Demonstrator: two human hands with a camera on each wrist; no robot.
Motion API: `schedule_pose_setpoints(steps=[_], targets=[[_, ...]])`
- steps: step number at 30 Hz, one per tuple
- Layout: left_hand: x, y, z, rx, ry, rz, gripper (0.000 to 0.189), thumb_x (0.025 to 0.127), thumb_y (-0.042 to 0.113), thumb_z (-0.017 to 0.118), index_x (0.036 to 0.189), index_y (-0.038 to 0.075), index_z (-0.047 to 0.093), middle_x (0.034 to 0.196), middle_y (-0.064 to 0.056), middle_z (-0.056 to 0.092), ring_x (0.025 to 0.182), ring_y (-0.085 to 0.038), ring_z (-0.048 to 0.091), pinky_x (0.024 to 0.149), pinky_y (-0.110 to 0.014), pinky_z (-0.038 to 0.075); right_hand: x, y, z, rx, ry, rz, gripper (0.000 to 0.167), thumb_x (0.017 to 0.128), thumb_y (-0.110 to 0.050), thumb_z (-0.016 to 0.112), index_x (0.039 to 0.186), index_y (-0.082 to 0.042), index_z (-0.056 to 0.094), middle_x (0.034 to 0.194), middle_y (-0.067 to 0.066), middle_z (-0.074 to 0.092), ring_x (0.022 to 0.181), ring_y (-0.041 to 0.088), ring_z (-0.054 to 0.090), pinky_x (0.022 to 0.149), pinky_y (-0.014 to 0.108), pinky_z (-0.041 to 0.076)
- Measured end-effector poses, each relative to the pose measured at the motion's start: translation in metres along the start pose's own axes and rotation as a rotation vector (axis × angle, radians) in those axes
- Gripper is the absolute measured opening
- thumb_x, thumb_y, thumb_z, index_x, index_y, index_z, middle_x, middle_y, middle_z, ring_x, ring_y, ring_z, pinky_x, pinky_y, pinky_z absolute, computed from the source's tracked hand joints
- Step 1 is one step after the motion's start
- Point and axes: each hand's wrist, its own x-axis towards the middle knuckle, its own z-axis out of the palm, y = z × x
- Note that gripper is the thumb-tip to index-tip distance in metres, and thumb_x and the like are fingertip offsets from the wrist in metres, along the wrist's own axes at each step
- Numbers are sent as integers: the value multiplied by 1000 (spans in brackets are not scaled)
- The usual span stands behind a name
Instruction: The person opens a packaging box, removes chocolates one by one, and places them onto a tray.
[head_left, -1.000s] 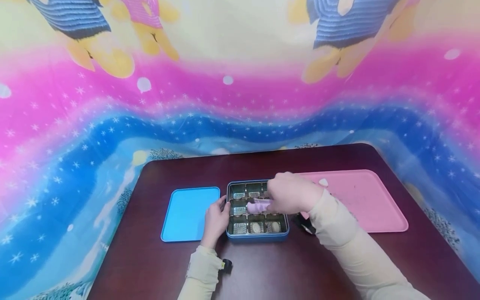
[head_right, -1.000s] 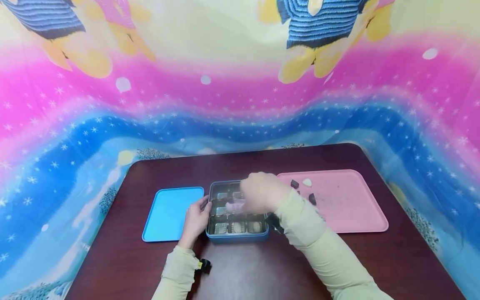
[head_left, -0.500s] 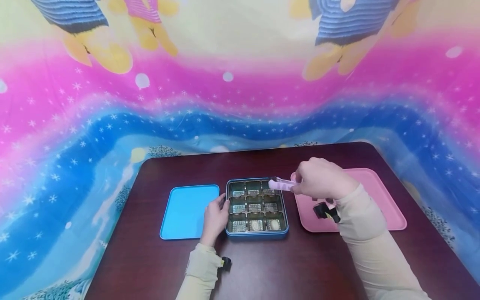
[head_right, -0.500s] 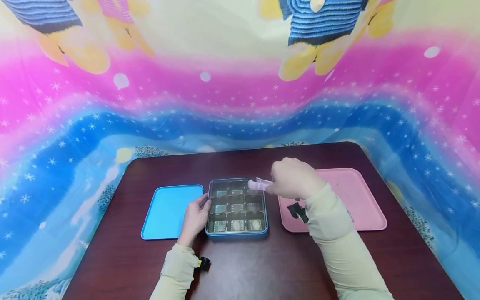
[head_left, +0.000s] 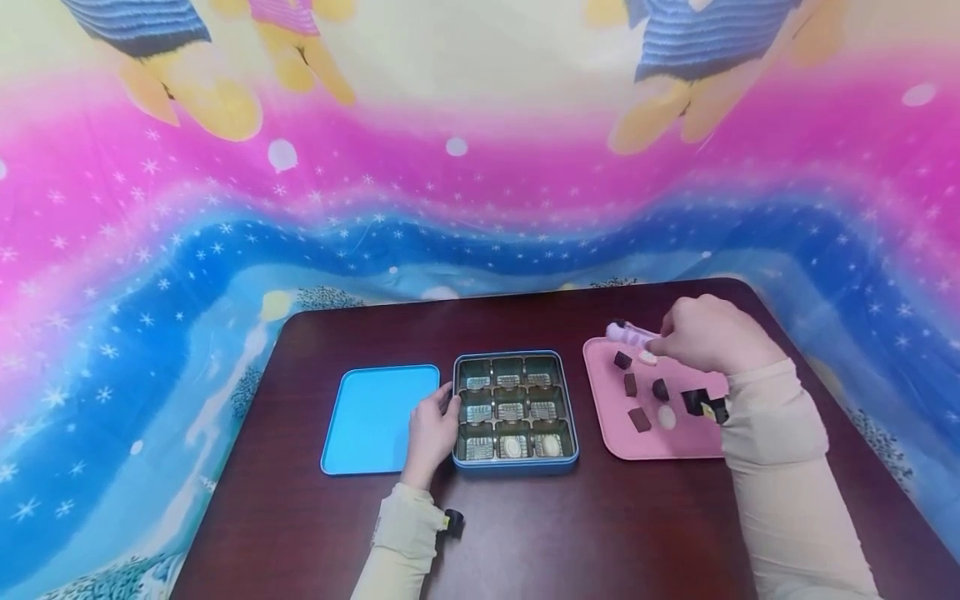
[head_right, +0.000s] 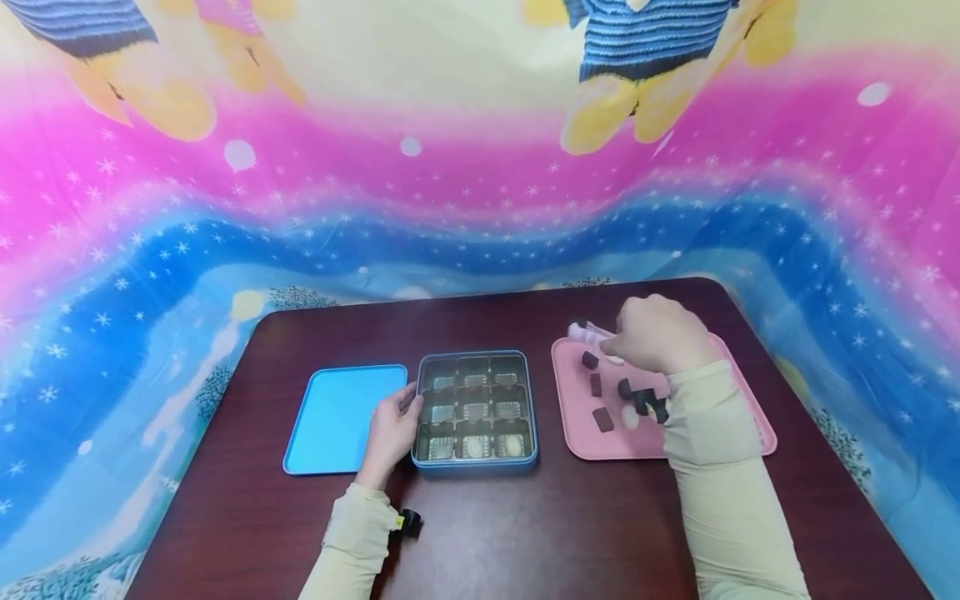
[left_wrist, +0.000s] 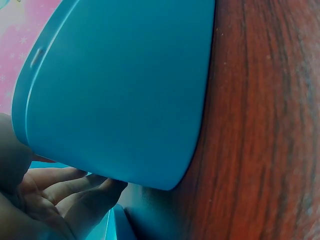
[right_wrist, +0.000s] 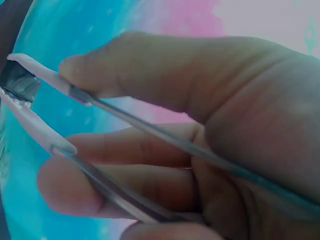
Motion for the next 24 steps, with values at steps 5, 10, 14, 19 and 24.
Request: schedule_pose_setpoints(steps=[5, 10, 14, 19, 24], targets=[[-1, 1, -1, -10, -7, -6, 42, 103, 19, 58, 138, -5, 58, 133, -24, 63, 120, -33, 64, 99, -46, 54, 6, 30, 0, 4, -30, 55, 37, 90, -41, 70, 64, -14, 64, 58, -1, 53, 56, 18, 52, 50, 34, 40], [2, 0, -1, -12, -4, -5, 42, 103, 19, 58, 138, -5, 59, 132, -24, 63, 120, -33, 64, 99, -45, 54, 10, 53, 5, 8, -79, 81, 38, 91, -40, 68, 64, -14, 63, 60, 1, 58, 55, 19, 57, 50, 35, 43], [2, -1, 0, -15, -1, 8, 41, 103, 18, 59, 137, -5, 59, 131, -24, 64, 119, -33, 65, 98, -45, 55, 12, 68, 10, 20, -120, 105, 39, 90, -39, 69, 62, -14, 60, 57, 2, 55, 53, 19, 56, 47, 34, 44], [1, -2, 0, -22, -1, 7, 42, 103, 18, 59, 137, -5, 59, 130, -24, 64, 118, -33, 65, 97, -44, 55, 15, 79, 14, 26, -164, 125, 36, 88, -39, 70, 65, -12, 62, 61, 5, 58, 53, 20, 55, 47, 34, 44], [2, -2, 0, -23, 1, 13, 42, 103, 17, 59, 137, -6, 59, 130, -25, 64, 118, -33, 65, 97, -45, 55, 18, 85, 18, 24, -196, 142, 30, 86, -37, 72, 74, -9, 68, 68, 9, 62, 57, 22, 56, 48, 35, 45]])
